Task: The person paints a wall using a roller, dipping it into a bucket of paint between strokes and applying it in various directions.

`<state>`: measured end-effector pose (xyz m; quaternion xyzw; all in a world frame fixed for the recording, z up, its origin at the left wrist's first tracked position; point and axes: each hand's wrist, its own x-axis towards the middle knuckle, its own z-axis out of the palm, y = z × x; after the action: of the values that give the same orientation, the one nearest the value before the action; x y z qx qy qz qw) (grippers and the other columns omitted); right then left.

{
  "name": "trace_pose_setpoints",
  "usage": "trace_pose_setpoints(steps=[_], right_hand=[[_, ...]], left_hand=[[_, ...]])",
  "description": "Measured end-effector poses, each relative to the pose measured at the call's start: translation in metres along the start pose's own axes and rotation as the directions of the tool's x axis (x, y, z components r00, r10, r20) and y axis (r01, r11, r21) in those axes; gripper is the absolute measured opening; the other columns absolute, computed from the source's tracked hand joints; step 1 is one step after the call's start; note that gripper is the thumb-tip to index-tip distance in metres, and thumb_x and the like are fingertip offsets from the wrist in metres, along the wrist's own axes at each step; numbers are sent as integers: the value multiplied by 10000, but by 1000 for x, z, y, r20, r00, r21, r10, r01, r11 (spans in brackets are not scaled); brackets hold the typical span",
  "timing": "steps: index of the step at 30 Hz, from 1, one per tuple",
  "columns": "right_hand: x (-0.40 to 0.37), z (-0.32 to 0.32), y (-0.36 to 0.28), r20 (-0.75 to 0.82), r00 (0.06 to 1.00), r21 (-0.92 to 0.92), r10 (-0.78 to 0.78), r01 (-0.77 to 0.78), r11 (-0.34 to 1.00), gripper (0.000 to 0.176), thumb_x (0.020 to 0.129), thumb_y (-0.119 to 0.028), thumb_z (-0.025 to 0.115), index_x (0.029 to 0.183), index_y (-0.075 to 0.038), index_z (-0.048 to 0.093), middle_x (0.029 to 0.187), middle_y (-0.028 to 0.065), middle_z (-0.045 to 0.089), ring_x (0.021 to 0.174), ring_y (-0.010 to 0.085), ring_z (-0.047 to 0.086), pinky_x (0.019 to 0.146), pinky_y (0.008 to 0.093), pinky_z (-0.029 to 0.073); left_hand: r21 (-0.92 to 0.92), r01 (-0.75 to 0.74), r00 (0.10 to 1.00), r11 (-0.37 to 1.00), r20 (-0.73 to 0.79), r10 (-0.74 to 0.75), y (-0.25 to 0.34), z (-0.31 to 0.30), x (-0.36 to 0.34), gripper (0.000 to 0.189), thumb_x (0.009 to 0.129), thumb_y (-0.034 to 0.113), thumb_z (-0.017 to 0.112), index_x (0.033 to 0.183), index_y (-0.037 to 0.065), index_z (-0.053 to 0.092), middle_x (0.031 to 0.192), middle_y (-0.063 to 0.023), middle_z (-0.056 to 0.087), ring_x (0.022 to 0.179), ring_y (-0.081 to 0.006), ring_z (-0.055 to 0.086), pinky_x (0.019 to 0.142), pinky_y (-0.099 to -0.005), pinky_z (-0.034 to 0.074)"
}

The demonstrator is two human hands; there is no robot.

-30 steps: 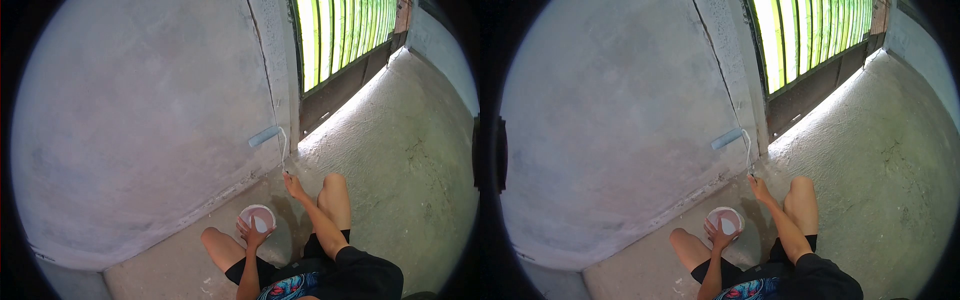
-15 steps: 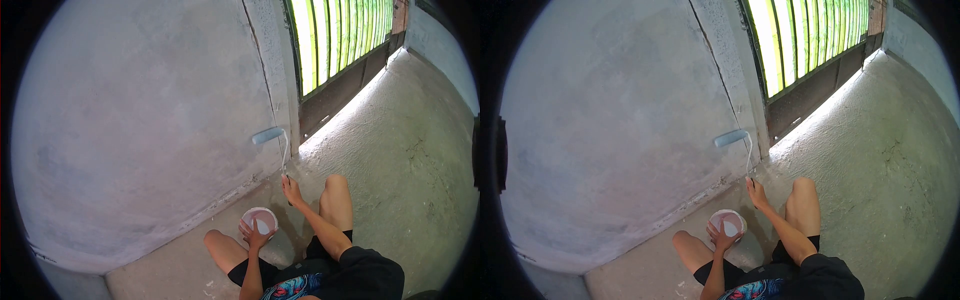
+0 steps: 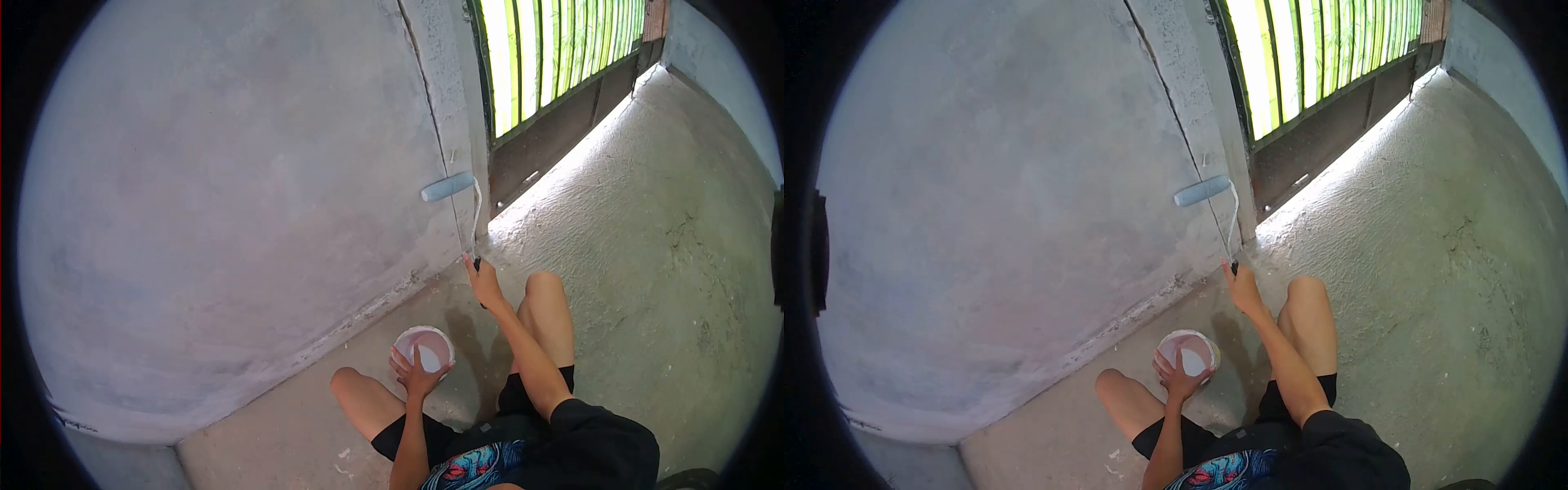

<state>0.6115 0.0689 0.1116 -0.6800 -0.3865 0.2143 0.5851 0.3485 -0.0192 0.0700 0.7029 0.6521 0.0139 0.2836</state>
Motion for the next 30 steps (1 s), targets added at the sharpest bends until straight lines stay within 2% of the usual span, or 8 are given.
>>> trace_pose_setpoints(steps=[3, 5, 11, 15, 18, 20, 26, 30], right_hand=[[2, 4, 24, 52, 996, -57, 72, -69, 996, 500, 967, -346, 532, 681, 61, 488, 542, 149, 396, 528, 194, 335, 511, 388, 349], [-9, 8, 50, 104, 989, -91, 106, -96, 991, 497, 948, -363, 544, 715, 76, 540, 617, 266, 503, 538, 370, 448, 561, 444, 399], [-30, -1, 52, 161, 962, -169, 222, -195, 966, 548, 935, -438, 537, 730, 71, 549, 666, 286, 538, 587, 413, 500, 600, 460, 422], [-35, -7, 36, 154, 972, -133, 175, -155, 979, 577, 943, -461, 511, 730, 74, 534, 636, 255, 531, 587, 390, 531, 602, 460, 417], [-42, -2, 17, 184, 965, -49, 185, -179, 983, 586, 947, -526, 468, 727, 16, 506, 549, 144, 479, 494, 281, 502, 512, 410, 404], [-46, 0, -1, 498, 761, 400, 415, -626, 669, 573, 941, -596, 416, 728, -64, 449, 519, 30, 377, 436, 149, 401, 433, 315, 356], [-59, -2, -62, 675, 642, 526, 364, -764, 373, 568, 903, -675, 383, 781, -120, 380, 528, -15, 316, 403, 111, 313, 403, 269, 306], [-60, 2, -74, 701, 628, 530, 338, -776, 342, 564, 897, -680, 391, 786, -128, 365, 533, -14, 308, 405, 113, 303, 405, 271, 305]], left_hand=[[1, -4, 1000, 1000, -11, 4, 0, 1, 0, 1215, 521, 715, 765, 1490, 224, 221, 1522, -240, -190, 1379, -505, -140, 992, -725, 177], [-1, 7, 1000, 1000, -1, -7, 1, -1, -1, 1217, 520, 714, 766, 1490, 225, 219, 1521, -243, -188, 1379, -505, -137, 996, -722, 175], [-13, 16, 1000, 1000, 22, -16, 3, -5, -3, 1222, 517, 723, 759, 1492, 229, 213, 1519, -252, -183, 1381, -504, -127, 1007, -714, 161], [-10, 3, 1000, 1000, 4, -3, -7, 6, 2, 1229, 512, 730, 756, 1494, 233, 210, 1521, -246, -185, 1384, -499, -123, 1010, -714, 160], [-9, 0, 1000, 1000, 5, 0, -8, 5, 0, 1239, 506, 732, 757, 1497, 240, 199, 1523, -237, -190, 1385, -497, -121, 1012, -718, 160], [-6, 42, 999, 999, 31, -42, -3, 3, 1, 1244, 503, 739, 753, 1498, 245, 192, 1524, -232, -195, 1386, -497, -118, 1009, -724, 167], [4, 4, 1000, 1000, -9, -4, -6, 6, 1, 1226, 507, 744, 748, 1489, 236, 217, 1522, -238, -190, 1383, -504, -113, 1002, -721, 186], [5, 5, 1000, 1000, -20, -5, -5, 5, 2, 1217, 509, 747, 744, 1483, 231, 230, 1520, -242, -184, 1382, -505, -117, 1000, -716, 197]])
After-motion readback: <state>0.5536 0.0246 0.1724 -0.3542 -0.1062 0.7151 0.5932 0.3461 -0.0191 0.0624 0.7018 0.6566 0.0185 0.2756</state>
